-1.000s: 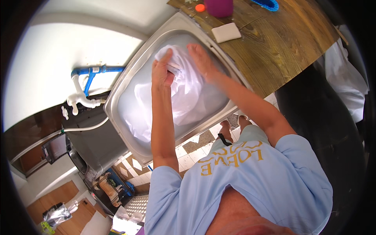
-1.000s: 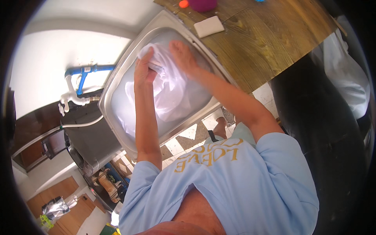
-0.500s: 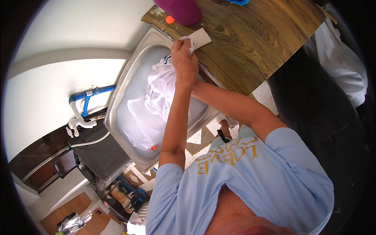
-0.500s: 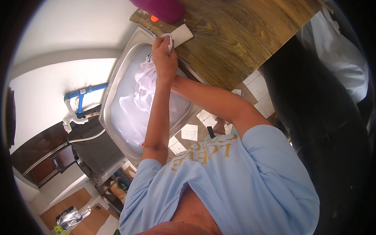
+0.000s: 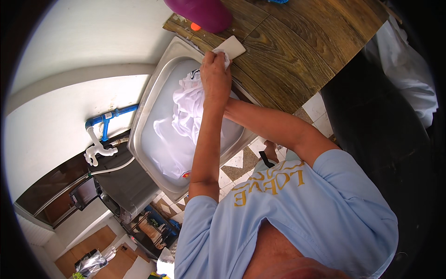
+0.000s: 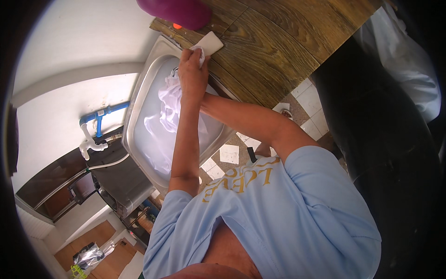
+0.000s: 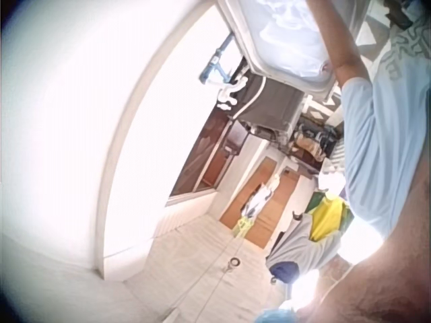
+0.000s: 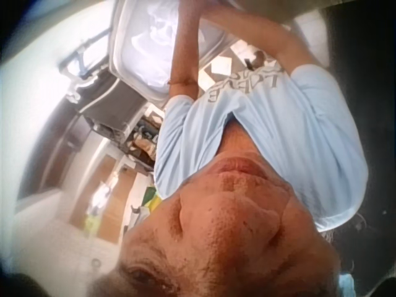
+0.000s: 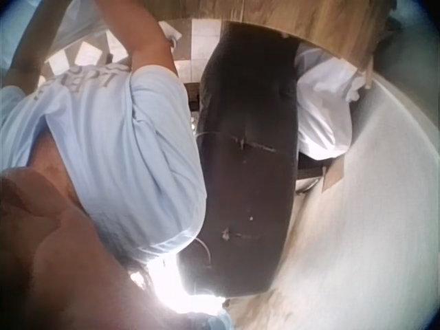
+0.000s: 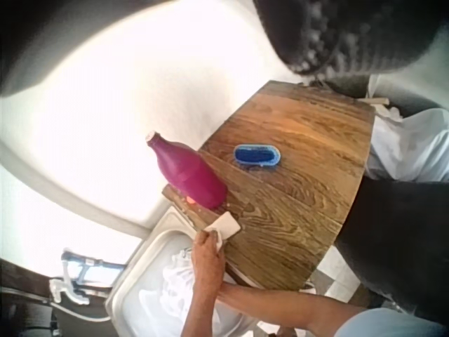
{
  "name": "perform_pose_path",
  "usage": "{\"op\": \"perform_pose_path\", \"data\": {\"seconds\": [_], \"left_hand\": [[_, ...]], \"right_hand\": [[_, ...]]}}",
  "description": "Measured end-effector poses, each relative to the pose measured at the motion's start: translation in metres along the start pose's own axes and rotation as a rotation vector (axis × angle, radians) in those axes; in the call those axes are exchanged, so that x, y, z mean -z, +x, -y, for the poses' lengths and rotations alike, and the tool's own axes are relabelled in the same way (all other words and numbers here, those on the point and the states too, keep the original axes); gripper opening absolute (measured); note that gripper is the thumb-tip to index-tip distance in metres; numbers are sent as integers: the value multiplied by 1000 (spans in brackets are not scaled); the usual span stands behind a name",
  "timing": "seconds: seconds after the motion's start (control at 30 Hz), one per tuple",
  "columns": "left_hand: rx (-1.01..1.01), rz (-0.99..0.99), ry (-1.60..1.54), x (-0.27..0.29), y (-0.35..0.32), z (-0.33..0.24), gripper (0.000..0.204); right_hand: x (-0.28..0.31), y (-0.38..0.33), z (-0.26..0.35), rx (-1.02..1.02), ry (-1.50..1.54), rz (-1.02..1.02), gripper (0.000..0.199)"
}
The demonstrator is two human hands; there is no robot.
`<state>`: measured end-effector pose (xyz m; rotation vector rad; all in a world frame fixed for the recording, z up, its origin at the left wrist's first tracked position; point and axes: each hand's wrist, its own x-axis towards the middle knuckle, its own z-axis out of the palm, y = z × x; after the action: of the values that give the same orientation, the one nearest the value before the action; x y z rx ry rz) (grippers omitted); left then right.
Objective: The person washes a white shirt in a basin of soapy water, rubbing the fabric against itself and scrubbing a yellow stain with soap before placing it into a washing machine.
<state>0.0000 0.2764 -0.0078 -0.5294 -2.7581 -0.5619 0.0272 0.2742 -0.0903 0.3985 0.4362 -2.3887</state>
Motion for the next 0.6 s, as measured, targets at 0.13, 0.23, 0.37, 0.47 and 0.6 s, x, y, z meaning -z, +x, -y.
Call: {"op": "perform_pose_path", "data": {"seconds": [0.13,0.23,0.37,0.47,0.6], "left_hand": [[-28,27,-25,9,-5,4,21],[-41,75,-77,27,-3,12,17],[402,153,-729,84,-17,47,22],[598,146,-1169,128,-32,44,21],[616,256,-1308,158,-48,46,18]], "right_hand": [[-4,0,-5,2,-41,6,54],[-12,4,0,54,-128,-9,54],[-35,-13,15,269,-220,180,50],[-41,-32,26,488,-495,108,48],[-41,-83,47,356,-592,377,21]]}}
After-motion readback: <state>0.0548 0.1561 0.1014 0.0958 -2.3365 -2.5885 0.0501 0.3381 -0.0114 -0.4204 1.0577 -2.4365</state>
